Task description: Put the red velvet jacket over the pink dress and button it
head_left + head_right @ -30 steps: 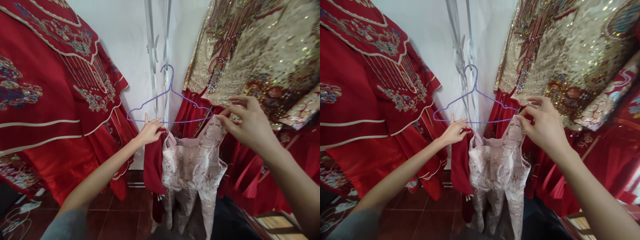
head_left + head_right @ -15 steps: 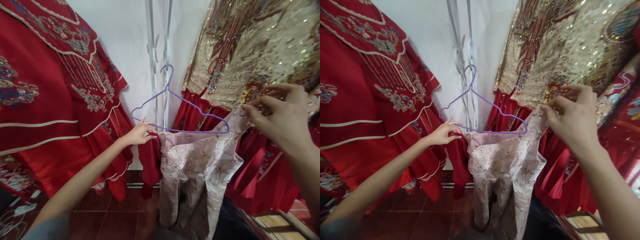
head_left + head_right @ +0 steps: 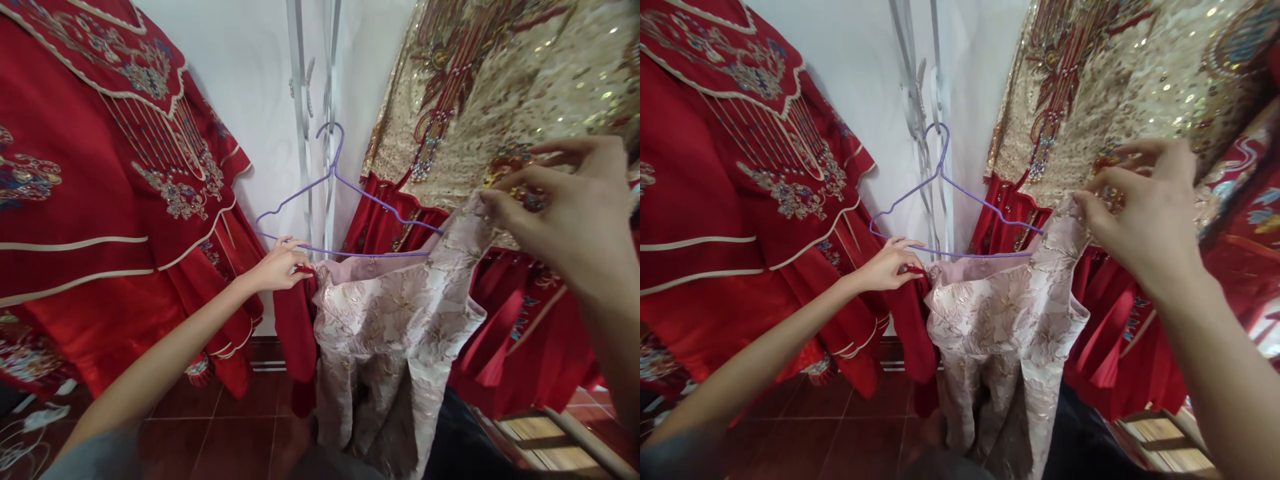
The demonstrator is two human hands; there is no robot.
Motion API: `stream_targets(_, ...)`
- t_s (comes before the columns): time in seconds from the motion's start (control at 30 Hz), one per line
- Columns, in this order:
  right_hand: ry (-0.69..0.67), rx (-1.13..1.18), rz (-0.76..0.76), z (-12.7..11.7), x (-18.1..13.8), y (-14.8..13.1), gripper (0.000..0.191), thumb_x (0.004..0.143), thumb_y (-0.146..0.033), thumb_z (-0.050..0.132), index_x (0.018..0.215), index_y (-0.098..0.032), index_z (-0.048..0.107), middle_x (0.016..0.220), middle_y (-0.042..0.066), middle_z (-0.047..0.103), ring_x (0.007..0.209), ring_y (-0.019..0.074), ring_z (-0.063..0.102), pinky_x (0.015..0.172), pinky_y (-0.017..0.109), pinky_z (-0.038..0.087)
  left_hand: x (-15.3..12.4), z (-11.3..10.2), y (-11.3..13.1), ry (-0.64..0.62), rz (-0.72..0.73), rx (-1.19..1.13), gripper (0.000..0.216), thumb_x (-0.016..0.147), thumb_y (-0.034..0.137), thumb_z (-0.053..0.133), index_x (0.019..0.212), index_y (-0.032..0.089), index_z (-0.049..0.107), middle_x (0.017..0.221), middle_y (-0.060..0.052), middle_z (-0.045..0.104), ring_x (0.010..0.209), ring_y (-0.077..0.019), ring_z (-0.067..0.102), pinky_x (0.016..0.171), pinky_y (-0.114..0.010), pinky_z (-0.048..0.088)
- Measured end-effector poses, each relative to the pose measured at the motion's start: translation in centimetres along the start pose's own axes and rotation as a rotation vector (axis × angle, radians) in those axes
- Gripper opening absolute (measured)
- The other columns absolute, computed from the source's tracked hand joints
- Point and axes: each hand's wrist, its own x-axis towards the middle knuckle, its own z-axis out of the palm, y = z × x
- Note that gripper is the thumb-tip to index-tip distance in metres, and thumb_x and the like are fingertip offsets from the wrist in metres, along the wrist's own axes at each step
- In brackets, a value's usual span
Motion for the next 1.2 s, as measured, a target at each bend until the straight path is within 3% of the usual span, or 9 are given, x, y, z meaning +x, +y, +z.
stream_targets(0.1,-0.056,0.075,-0.030,1.2,2.0,-1.8,0.022,0.083,-0.039,0.064,0.083,-0.018,0.069,0.121,0.017,0.056,0.116,0.0311,0.053,0.094,0.046,0.045,0.4,0.4,1.2,-0.026,0.029,-0.030,0.015,0.080,0.022,0.060,0.090,0.027,0.071,0.097,-0.002,0.073,0.134,-0.0260,0.041,0.112,-0.054,0.021)
stream_targets(0.23,-0.111,0.225,0.028,4.6,3.2,-3.6,0.017,0.084,-0.034,0.061,0.083,-0.018,0.068,0.115,0.015,0.060,0.109,0.0267,0.057,0.092,0.040,0.045,1.1,0.9,2.2,-0.014,0.060,-0.118,0.014,0.082,0.023,0.059,0.090,0.027,0.070,0.102,-0.001,0.072,0.135,-0.0250,0.041,0.110,-0.052,0.026)
stream_targets(0.37,-0.390,0.375,0.231,8.6,1.5,-3.8,0.013,0.088,-0.032,0.052,0.093,-0.023,0.060,0.081,0.004,0.067,0.072,0.0194,0.061,0.072,0.034,0.047,1.2,1.2,1.9,0.012,-0.015,-0.166,0.013,0.084,0.029,0.060,0.093,0.025,0.069,0.103,-0.003,0.072,0.133,-0.0260,0.044,0.111,-0.054,0.024)
stream_targets(0.43,-0.466,0.414,0.281,9.9,0.3,-3.7,0.016,0.091,-0.036,0.047,0.096,-0.023,0.055,0.074,0.002,0.066,0.063,0.0187,0.060,0.067,0.032,0.045,0.9,0.9,1.4,0.022,-0.063,-0.144,0.014,0.084,0.029,0.060,0.093,0.023,0.068,0.104,-0.003,0.072,0.132,-0.0260,0.046,0.113,-0.055,0.022)
stream_targets(0.57,-0.411,0.424,0.205,10.4,-1.0,-3.6,0.028,0.091,-0.047,0.044,0.099,-0.024,0.057,0.086,0.005,0.069,0.073,0.0222,0.064,0.067,0.032,0.044,-0.4,-1.1,0.2,0.073,-0.079,-0.079,0.014,0.084,0.027,0.057,0.092,0.022,0.067,0.104,-0.003,0.072,0.129,-0.0227,0.050,0.117,-0.054,0.018)
stream_targets(0.67,-0.371,0.388,0.159,9.9,-0.7,-3.1,0.033,0.089,-0.050,0.046,0.097,-0.023,0.063,0.083,0.005,0.070,0.074,0.0233,0.064,0.067,0.032,0.044,-2.3,-3.7,-1.3,0.201,-0.156,0.022,0.016,0.085,0.034,0.056,0.091,0.023,0.068,0.104,-0.004,0.072,0.124,-0.0217,0.053,0.118,-0.055,0.007)
stream_targets(0.83,-0.315,0.357,0.191,9.6,0.3,-2.0,0.037,0.089,-0.053,0.045,0.095,-0.024,0.067,0.080,0.004,0.070,0.072,0.0222,0.063,0.067,0.031,0.043,-6.0,-7.2,-4.3,0.329,-0.377,0.160,0.026,0.084,0.045,0.057,0.090,0.024,0.070,0.129,-0.008,0.062,0.128,-0.0270,0.050,0.115,-0.060,-0.007)
stream_targets(1.0,-0.311,0.377,0.184,10.2,0.1,-2.3,0.042,0.090,-0.056,0.043,0.093,-0.023,0.068,0.083,0.005,0.071,0.072,0.0226,0.064,0.068,0.032,0.043,-7.2,-7.4,-6.0,0.314,-0.508,0.165,0.030,0.083,0.049,0.055,0.091,0.024,0.070,0.135,-0.010,0.058,0.129,-0.0310,0.049,0.110,-0.064,-0.015)
stream_targets(1.2,-0.314,0.374,0.189,10.6,-0.3,-2.7,0.040,0.090,-0.055,0.043,0.094,-0.024,0.068,0.082,0.005,0.071,0.073,0.0235,0.064,0.069,0.033,0.044,-7.2,-6.6,-6.2,0.253,-0.531,0.133,0.031,0.081,0.049,0.056,0.091,0.023,0.071,0.117,-0.011,0.069,0.124,-0.0312,0.054,0.111,-0.065,-0.005)
